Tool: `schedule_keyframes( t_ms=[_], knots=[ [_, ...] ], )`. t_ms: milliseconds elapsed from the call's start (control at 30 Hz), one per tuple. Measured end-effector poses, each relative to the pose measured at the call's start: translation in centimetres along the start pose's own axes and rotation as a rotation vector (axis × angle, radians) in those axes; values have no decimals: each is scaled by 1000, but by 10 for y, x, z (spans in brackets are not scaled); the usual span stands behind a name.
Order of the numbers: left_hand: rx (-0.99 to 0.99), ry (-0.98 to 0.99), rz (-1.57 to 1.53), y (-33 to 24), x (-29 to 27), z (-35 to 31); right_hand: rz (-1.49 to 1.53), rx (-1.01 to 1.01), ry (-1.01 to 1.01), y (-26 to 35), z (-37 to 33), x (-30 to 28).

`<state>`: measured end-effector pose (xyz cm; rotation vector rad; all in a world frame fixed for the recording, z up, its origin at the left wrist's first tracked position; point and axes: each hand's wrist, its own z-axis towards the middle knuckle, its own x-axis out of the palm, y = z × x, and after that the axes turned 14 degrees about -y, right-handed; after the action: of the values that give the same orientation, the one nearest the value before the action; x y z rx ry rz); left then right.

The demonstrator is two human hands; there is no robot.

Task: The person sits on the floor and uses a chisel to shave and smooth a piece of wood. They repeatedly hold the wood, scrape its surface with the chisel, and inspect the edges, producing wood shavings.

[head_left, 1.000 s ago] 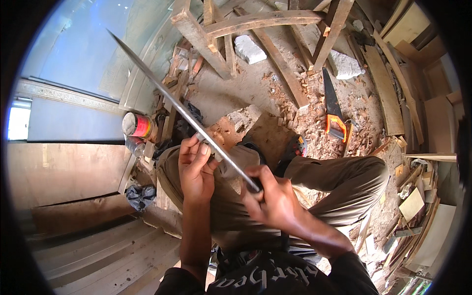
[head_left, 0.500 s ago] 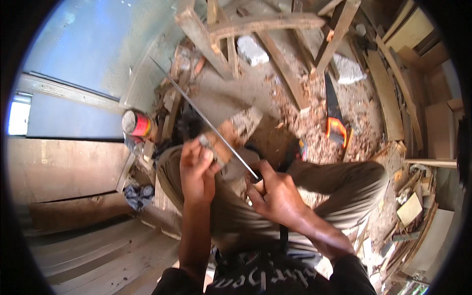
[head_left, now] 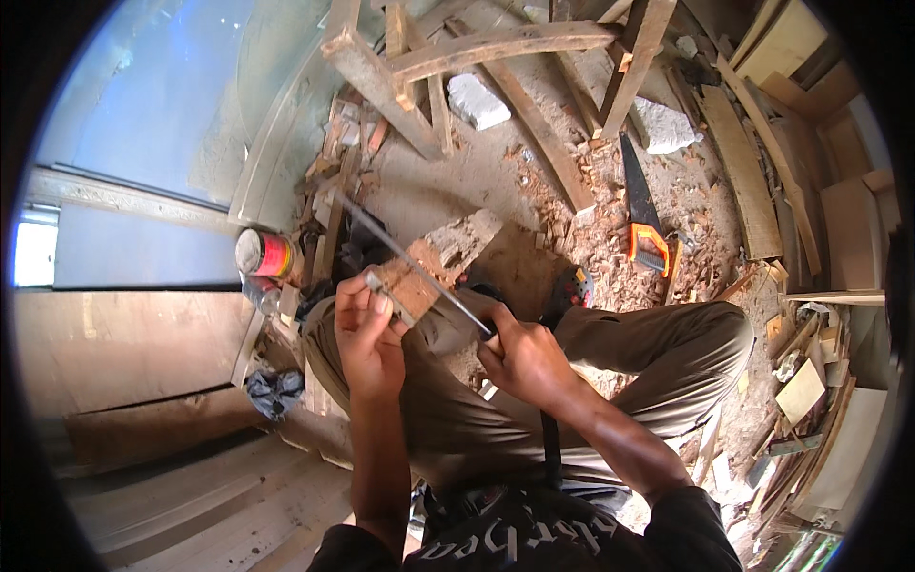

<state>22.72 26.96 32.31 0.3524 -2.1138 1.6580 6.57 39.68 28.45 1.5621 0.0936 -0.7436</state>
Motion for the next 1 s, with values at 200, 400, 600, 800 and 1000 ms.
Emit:
schedule_keyframes(
  t_ms=[200, 400, 600, 800, 1000],
  knots=[
    [100, 11, 114, 1, -4, -1, 521, 291, -335, -15, -11, 12],
    [218, -250, 379, 11, 2, -5, 962, 837, -537, -97, 16, 35],
    [286, -135, 316, -3, 23, -28, 1155, 1211, -545, -147, 29, 70],
    [152, 3, 152, -52, -14, -45, 1063, 1178, -782, -162, 24, 67],
    [100, 121, 6, -64, -55, -21, 1641, 943, -847, -169, 39, 32]
  ],
)
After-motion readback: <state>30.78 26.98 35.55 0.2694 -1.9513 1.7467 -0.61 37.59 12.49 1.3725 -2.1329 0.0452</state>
